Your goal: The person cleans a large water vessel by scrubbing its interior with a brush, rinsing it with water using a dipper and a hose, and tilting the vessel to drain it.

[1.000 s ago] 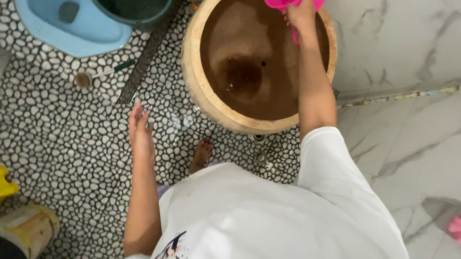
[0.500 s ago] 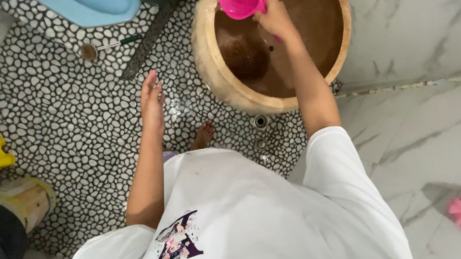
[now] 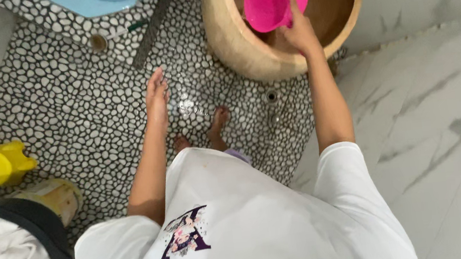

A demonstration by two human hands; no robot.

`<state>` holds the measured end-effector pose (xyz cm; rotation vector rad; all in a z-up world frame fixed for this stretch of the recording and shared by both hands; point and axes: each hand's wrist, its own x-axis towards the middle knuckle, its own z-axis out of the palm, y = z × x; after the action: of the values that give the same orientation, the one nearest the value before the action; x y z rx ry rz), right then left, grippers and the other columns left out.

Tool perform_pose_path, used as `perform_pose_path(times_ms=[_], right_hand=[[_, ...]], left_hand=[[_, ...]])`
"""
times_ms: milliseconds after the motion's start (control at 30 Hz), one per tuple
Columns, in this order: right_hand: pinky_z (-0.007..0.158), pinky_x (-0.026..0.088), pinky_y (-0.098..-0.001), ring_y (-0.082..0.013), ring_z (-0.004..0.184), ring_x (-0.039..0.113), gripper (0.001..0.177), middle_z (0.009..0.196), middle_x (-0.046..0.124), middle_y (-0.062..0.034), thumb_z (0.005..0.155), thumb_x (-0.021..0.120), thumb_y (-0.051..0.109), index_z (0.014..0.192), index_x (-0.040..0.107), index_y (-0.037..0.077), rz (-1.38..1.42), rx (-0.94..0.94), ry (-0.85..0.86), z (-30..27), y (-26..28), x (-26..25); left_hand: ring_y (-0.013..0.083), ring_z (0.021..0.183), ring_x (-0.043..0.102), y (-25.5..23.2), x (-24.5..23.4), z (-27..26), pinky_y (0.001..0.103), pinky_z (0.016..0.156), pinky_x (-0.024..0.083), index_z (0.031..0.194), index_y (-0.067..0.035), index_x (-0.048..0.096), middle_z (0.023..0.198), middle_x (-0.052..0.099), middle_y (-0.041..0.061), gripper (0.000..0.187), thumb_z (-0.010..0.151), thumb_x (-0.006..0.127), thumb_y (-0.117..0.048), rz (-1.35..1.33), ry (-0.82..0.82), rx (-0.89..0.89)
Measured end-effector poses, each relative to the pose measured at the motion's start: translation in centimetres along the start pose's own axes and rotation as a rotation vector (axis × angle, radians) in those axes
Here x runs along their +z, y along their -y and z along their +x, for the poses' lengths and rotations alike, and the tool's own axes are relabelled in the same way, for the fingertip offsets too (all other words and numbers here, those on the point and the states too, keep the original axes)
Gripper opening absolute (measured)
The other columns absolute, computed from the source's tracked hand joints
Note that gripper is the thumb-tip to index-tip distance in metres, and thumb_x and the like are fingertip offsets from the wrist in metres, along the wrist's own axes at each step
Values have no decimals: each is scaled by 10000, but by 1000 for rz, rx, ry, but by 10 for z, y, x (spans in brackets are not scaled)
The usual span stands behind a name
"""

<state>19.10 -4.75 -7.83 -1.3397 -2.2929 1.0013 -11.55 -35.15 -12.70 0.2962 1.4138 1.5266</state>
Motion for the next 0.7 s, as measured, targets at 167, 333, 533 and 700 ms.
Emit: perform_pose_path(times_ms=[167, 333, 533, 700], right_hand=[[666, 528, -367, -288, 753, 659, 893, 1004, 675, -159, 826, 566, 43, 1517, 23, 196, 19, 337, -53, -74, 20, 6], [769, 518, -413, -384, 911, 633, 926, 1057, 638, -253, 808, 622, 61, 1505, 19, 151, -117, 131, -215, -112, -30, -4], [847, 457, -493, -433, 1016, 577, 923, 1158, 602, -267, 905, 684, 233, 1494, -22, 156, -472, 215, -268, -140, -49, -23], [706, 486, -480, -392, 922, 615, 889, 1182, 579, -227, 827, 540, 15, 1498, 6, 248, -696, 382, -371, -137, -38, -27]], left_hand=[[184, 1367, 287, -13, -10, -19, 358, 1065, 257, 1365, -181, 418, 1479, 339, 16, 430, 937, 452, -208, 77, 91, -19], [238, 1379, 289, -29, 3, -36, 373, 1112, 257, 1373, -176, 414, 1481, 326, 52, 438, 941, 446, -238, 178, 226, 28], [246, 1358, 313, -36, 21, -50, 384, 1104, 255, 1359, -160, 428, 1442, 373, 60, 446, 936, 441, -302, 219, 319, -4], [240, 1346, 339, -27, 6, -43, 391, 1089, 279, 1354, -155, 436, 1439, 385, 52, 441, 936, 461, -292, 189, 333, 26]])
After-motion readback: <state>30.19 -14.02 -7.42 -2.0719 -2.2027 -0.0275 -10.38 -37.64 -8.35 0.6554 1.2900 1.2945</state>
